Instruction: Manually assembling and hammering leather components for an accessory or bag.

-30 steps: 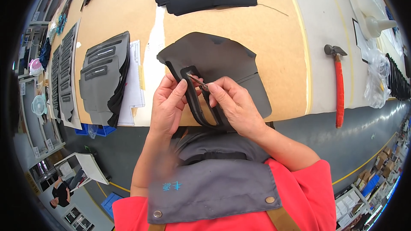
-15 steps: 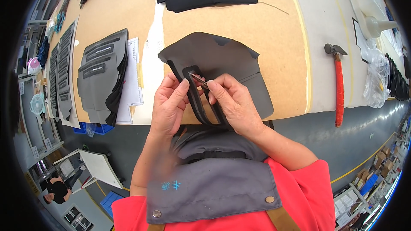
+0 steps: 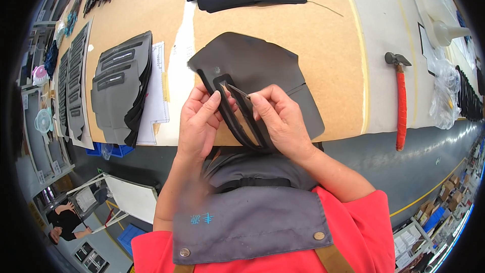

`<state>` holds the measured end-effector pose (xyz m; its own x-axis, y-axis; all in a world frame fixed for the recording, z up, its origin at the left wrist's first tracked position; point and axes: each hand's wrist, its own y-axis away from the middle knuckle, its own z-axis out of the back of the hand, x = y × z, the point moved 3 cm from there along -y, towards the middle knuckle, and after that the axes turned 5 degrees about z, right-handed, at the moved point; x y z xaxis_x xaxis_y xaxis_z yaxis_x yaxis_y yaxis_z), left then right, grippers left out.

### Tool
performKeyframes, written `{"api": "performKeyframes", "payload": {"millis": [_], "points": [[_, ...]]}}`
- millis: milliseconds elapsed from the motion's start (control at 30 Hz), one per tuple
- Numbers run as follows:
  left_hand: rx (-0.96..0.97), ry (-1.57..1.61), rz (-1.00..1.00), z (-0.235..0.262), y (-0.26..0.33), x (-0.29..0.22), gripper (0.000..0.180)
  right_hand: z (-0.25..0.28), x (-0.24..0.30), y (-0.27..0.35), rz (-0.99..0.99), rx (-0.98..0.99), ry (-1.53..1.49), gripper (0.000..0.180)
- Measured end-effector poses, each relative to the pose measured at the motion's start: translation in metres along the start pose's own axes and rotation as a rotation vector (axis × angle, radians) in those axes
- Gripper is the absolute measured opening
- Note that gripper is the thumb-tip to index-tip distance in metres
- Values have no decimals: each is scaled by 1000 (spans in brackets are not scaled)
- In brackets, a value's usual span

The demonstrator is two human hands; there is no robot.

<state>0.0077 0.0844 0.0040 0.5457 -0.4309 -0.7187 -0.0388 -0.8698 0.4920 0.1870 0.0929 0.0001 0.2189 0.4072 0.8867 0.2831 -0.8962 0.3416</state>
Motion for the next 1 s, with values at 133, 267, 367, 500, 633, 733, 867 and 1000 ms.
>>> {"api": "performKeyframes", "payload": {"millis": [133, 267, 367, 500, 633, 733, 867, 1000], "points": [[-24, 64, 64, 12, -3, -5, 20, 10, 7, -9, 199, 31, 283, 29], [-87, 23, 136, 21, 1, -7, 20, 21, 16, -30, 306, 122, 523, 39], [-107, 3, 179, 26, 7, -6, 21, 27, 26, -62, 457, 178, 712, 35], [31, 131, 214, 27, 9, 2, 28, 21, 43, -83, 483, 204, 725, 35], [-8, 132, 196, 27, 12, 5, 30, 3, 55, -47, 299, 188, 487, 27], [-15, 95, 194, 25, 13, 5, 31, -6, 55, -10, -27, 286, 170, 25], [5, 127, 167, 17, 14, 5, 28, -3, 36, 14, -259, 244, 43, 25], [18, 141, 154, 13, 17, 10, 27, 3, 28, 16, -273, 185, 58, 24]]}}
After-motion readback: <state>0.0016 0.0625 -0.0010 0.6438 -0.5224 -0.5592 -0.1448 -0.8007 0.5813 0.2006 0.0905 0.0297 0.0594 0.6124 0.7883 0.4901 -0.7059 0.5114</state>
